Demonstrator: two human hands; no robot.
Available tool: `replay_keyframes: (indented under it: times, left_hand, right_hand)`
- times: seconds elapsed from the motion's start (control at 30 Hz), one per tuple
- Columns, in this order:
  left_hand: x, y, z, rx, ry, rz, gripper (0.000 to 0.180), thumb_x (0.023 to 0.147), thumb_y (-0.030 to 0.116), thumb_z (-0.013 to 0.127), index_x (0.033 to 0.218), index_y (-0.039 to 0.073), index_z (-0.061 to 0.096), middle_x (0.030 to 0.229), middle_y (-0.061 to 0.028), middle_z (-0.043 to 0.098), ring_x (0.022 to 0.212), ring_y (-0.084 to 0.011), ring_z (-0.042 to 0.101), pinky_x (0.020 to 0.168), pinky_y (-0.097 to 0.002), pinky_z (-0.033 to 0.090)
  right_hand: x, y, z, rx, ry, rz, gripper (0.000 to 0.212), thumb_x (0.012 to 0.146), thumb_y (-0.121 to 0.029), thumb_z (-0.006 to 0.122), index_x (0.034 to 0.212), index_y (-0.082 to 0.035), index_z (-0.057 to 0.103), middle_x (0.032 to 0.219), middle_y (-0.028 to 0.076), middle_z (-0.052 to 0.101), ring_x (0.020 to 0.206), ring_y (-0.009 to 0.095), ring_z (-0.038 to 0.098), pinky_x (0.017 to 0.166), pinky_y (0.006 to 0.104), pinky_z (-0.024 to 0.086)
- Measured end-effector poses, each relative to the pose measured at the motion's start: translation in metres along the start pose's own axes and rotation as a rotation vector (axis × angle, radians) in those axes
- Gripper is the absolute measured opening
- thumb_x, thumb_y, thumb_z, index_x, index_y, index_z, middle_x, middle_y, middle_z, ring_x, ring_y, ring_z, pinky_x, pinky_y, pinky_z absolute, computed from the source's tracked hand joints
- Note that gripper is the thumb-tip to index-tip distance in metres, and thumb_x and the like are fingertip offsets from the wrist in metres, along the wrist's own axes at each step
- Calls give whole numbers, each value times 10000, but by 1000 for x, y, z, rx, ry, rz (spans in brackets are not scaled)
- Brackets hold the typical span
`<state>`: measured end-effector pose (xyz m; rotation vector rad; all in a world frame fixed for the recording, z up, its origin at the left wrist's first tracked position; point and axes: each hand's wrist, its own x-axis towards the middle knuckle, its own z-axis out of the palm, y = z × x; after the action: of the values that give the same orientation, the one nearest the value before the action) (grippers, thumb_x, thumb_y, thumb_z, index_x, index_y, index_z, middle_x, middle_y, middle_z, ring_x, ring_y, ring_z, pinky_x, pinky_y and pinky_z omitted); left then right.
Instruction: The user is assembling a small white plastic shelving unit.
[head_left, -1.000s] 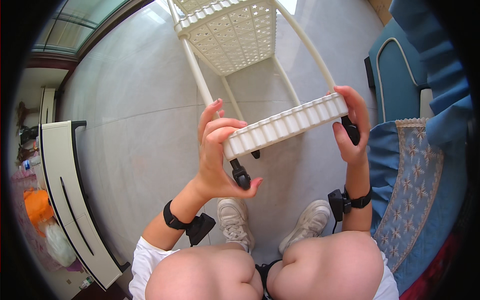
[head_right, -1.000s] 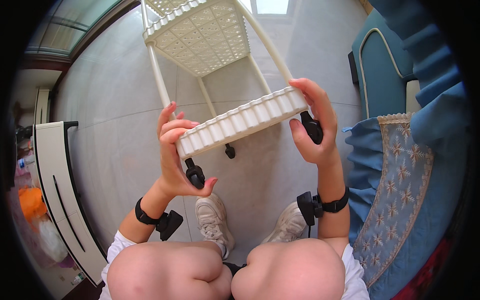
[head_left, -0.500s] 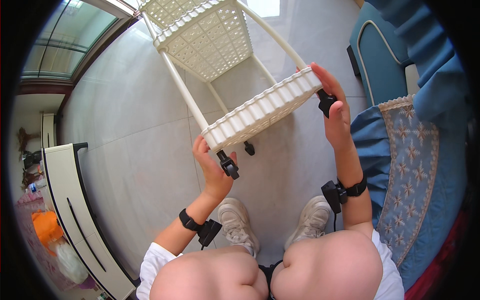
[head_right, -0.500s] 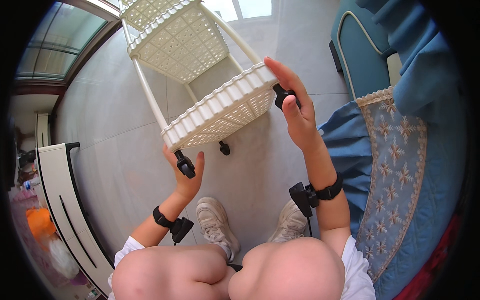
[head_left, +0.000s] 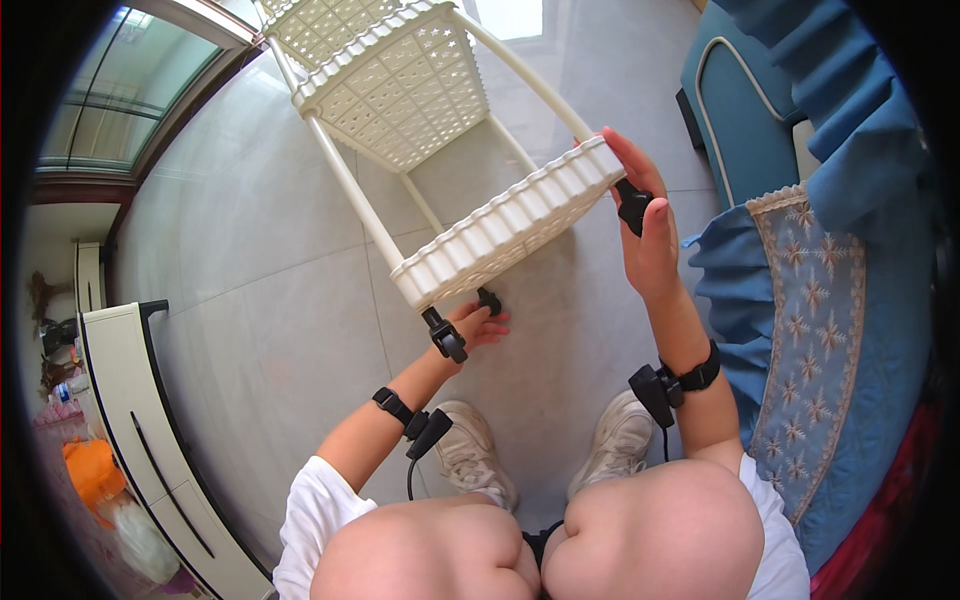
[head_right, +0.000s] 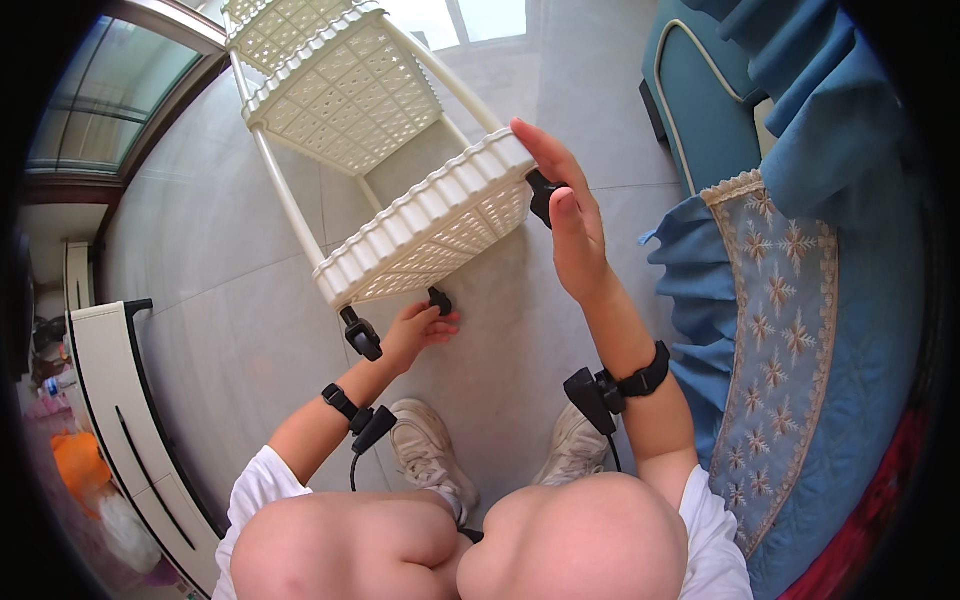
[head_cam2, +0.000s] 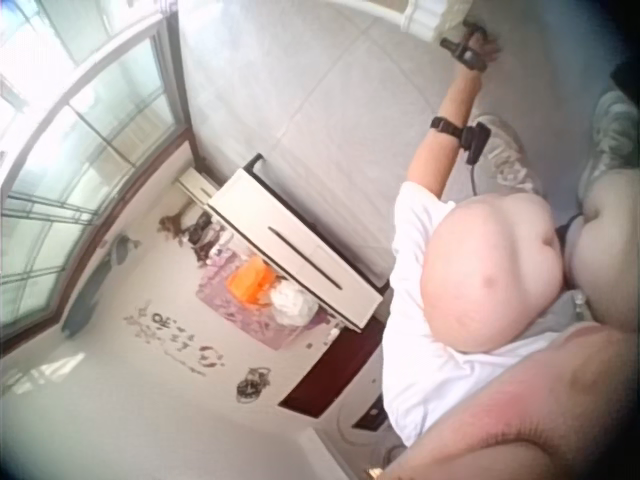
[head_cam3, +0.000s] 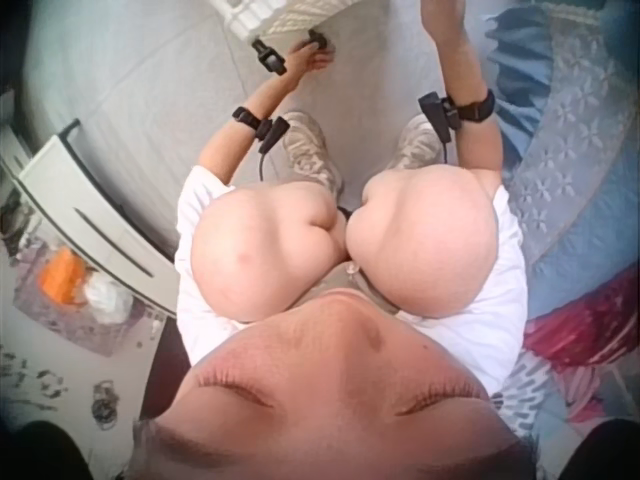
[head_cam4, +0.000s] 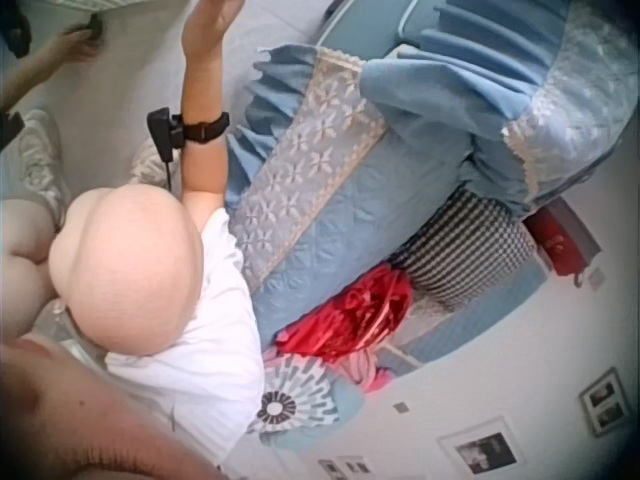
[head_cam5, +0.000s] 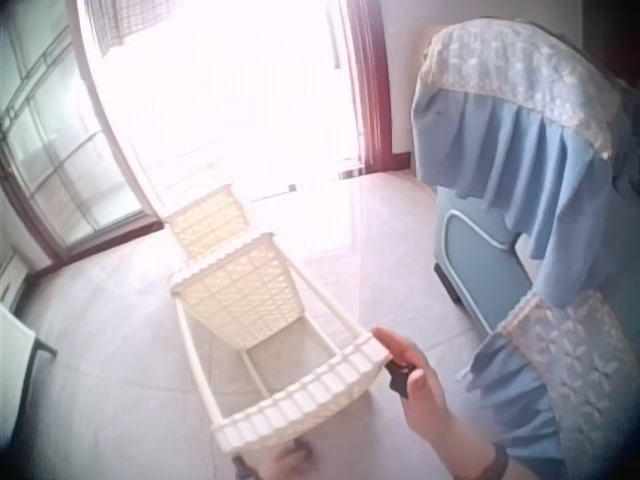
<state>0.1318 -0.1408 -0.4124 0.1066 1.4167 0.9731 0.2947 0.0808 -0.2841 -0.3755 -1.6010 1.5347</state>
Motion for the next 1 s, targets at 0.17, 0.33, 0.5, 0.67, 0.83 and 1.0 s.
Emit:
replay_keyframes:
  times: [0.17,0.33,0.5,0.67,0.83,1.0]
  left_hand:
    - [-3,-2,-8,209,91,-104,298,977,234,517,1171,9,522,996,-129,677,789,-194,676,671,-300,539]
    - [0,-12,-18,199,67,-1,284,964,224,548,1151,10,539,965,-124,679,745,-192,677,635,-292,544]
    - [-8,1,-20,149,22,157,346,923,261,608,1109,-20,532,961,-144,680,700,-198,675,552,-285,531]
    - [-9,10,5,755,171,188,378,892,312,653,967,-54,598,823,-116,679,617,-173,664,500,-303,516]
    - [1,14,16,773,260,138,411,864,367,653,822,-40,616,643,-90,640,537,-155,634,473,-300,482]
    - [2,4,16,510,306,123,354,866,322,628,806,-27,618,608,-83,617,496,-152,590,483,-292,467]
  right_hand:
    - [-1,5,-1,-25,13,-29,796,960,-620,341,1416,32,361,1461,135,405,1343,216,377,1117,347,260]
    - [-1,2,-4,10,13,-35,797,956,-621,352,1417,29,361,1460,143,405,1345,218,378,1119,351,258]
    - [-1,-8,-9,56,-23,-27,649,943,-497,523,1341,8,436,1421,172,429,1308,220,415,1083,358,311]
    - [-13,-24,-14,-328,156,-79,270,873,-242,677,959,-25,540,1028,104,560,916,151,521,812,288,419]
    - [-13,-36,-7,-547,184,3,260,812,-139,727,731,-33,504,663,10,478,593,97,429,548,236,363]
    - [-14,-40,-8,-578,140,-41,251,741,-99,748,726,-44,504,617,14,425,515,122,393,466,273,329]
